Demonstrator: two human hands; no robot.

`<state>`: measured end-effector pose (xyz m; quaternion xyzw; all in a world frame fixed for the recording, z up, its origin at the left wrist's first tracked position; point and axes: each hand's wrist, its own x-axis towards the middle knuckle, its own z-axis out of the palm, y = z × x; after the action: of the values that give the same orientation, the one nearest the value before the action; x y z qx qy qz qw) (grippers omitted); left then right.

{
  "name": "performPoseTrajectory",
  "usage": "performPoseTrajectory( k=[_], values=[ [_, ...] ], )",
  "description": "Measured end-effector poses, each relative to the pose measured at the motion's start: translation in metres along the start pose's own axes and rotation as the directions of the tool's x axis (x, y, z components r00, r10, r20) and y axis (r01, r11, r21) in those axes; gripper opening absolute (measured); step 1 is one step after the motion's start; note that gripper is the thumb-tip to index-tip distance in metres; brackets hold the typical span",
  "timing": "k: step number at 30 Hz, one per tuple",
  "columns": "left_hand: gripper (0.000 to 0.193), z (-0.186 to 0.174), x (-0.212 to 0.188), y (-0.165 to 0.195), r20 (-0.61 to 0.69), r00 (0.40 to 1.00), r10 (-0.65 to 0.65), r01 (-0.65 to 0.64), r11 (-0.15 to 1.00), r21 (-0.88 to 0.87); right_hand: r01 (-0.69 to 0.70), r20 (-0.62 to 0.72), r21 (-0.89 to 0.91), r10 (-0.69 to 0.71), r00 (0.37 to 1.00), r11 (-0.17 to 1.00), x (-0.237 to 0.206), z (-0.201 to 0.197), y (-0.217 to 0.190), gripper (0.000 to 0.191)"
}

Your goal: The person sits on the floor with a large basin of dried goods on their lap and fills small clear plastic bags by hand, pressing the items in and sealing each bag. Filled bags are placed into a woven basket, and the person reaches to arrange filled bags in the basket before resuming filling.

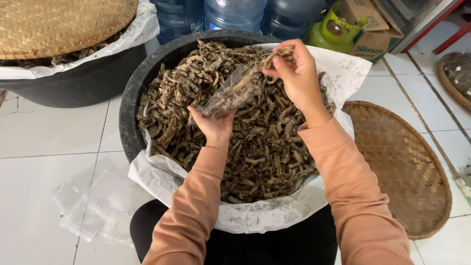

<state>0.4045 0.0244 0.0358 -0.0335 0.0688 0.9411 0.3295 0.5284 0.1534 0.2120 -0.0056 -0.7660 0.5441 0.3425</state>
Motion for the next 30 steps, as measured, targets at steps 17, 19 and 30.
performPoseTrajectory(
  k=[17,19,30],
  values=[
    [0.067,-0.012,0.015,0.019,-0.048,0.99,0.134,-0.139,0.983,-0.118,0.397,0.103,-0.621,-0.431,0.896,0.676,-0.07,0.013,-0.032,0.019],
    [0.06,-0.01,0.014,0.02,0.024,0.991,0.132,-0.128,0.984,-0.121,0.433,0.184,-0.691,-0.439,0.879,0.579,-0.088,0.018,-0.031,0.018],
    [0.056,0.012,0.008,0.027,-0.208,0.977,-0.036,0.047,0.998,0.049,0.44,0.193,-0.807,-0.528,0.827,0.394,-0.096,0.051,0.023,0.018]
  ],
)
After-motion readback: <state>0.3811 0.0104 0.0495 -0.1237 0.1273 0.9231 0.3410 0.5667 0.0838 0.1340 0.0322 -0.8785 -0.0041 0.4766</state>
